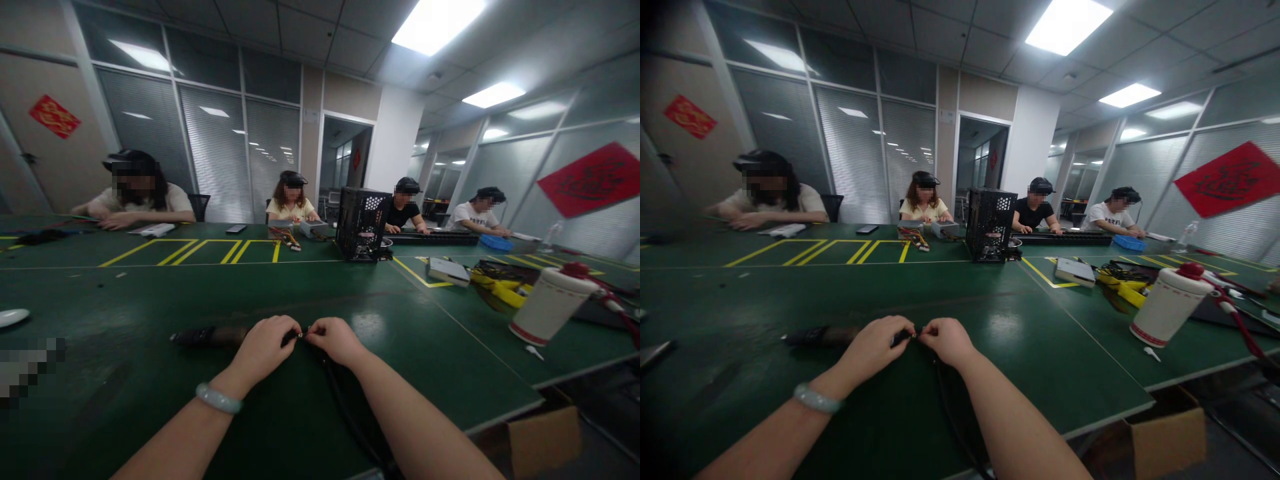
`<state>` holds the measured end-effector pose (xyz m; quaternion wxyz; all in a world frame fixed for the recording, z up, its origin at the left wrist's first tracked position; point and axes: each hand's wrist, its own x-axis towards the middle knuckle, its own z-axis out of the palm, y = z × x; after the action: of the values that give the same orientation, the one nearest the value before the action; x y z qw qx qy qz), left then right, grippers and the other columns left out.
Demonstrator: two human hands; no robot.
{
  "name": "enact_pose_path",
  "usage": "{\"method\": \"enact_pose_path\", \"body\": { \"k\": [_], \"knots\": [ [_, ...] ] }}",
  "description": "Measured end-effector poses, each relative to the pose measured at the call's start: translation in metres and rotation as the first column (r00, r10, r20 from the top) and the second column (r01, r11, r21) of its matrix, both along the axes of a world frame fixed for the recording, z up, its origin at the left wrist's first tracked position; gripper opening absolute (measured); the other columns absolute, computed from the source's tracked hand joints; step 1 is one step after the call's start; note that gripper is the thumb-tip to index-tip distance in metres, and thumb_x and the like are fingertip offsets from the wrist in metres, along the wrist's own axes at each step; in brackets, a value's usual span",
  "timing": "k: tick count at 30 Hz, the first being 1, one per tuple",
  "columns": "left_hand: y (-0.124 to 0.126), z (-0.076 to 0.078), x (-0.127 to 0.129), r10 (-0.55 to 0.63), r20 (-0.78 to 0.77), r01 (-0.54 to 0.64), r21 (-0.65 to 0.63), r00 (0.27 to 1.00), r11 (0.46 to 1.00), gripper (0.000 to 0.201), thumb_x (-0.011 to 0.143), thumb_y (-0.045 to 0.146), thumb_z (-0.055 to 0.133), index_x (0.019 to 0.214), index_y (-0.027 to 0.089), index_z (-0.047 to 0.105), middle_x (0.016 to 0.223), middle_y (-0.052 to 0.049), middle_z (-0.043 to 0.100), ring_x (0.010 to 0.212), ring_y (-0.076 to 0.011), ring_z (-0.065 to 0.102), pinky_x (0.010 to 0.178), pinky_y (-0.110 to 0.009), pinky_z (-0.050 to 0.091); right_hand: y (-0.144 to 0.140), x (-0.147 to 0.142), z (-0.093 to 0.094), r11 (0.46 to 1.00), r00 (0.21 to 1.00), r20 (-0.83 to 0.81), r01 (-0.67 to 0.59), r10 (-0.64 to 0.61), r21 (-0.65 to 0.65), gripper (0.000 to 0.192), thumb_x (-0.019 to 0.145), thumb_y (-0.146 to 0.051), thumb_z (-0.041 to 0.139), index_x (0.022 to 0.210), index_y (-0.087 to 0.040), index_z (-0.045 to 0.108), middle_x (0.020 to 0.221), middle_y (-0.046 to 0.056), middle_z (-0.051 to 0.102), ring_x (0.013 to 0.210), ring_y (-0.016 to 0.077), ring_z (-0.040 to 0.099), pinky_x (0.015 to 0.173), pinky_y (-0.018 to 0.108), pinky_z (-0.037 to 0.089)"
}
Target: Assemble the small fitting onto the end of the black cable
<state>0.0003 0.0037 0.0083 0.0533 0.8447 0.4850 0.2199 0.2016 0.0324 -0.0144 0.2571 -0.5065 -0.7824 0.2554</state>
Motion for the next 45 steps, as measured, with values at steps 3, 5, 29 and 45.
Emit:
{"method": "enact_pose_path", "body": {
  "k": [3, 5, 29, 45],
  "knots": [
    [0.0010, -0.0024, -0.0002, 0.021, 0.006, -0.021, -0.004, 1.000, 1.000, 0.020, 0.083, 0.024, 0.053, 0.101, 0.025, 0.061, 0.103, -0.003, 0.065, 0.096, -0.0205, 0.059, 0.087, -0.036, 0.044, -0.0008, 0.0000, 0.0023, 1.000, 1.000, 0.002, -0.011, 0.011, -0.014, 0.017, 0.080, -0.035, 0.064, 0.086, -0.022, 0.072, 0.081, 0.000, 0.070, 0.071, 0.0128, 0.062, 0.063, 0.021, 0.042],
    [0.0016, -0.0042, -0.0005, 0.037, 0.010, -0.036, -0.003, 0.999, 0.999, 0.019, 0.083, 0.026, 0.053, 0.101, 0.025, 0.061, 0.102, -0.002, 0.065, 0.095, -0.0206, 0.059, 0.086, -0.036, 0.045, -0.0012, -0.0001, 0.0036, 1.000, 1.000, 0.003, -0.017, 0.017, -0.026, 0.017, 0.080, -0.035, 0.063, 0.087, -0.022, 0.073, 0.081, 0.000, 0.070, 0.071, 0.0127, 0.062, 0.063, 0.021, 0.042],
    [-0.0004, -0.0032, 0.0024, 0.008, -0.029, -0.006, 0.064, 1.000, 0.998, 0.009, 0.084, 0.025, 0.054, 0.090, 0.023, 0.059, 0.095, -0.002, 0.064, 0.089, -0.0194, 0.058, 0.080, -0.034, 0.044, 0.0010, -0.0004, 0.0004, 1.000, 1.000, 0.029, -0.006, 0.007, -0.025, 0.019, 0.079, -0.037, 0.064, 0.085, -0.022, 0.073, 0.082, 0.001, 0.072, 0.073, 0.0137, 0.063, 0.065, 0.021, 0.043],
    [0.0040, -0.0101, -0.0006, -0.013, -0.005, 0.014, 0.181, 1.000, 0.983, 0.014, 0.082, 0.027, 0.060, 0.096, 0.025, 0.059, 0.113, -0.001, 0.062, 0.110, -0.0206, 0.055, 0.110, -0.048, 0.028, 0.0000, -0.0003, 0.0021, 0.999, 1.000, -0.014, -0.023, 0.022, -0.030, 0.018, 0.079, -0.036, 0.064, 0.085, -0.022, 0.073, 0.082, 0.000, 0.072, 0.074, 0.0133, 0.064, 0.063, 0.021, 0.041]
  ]
}}
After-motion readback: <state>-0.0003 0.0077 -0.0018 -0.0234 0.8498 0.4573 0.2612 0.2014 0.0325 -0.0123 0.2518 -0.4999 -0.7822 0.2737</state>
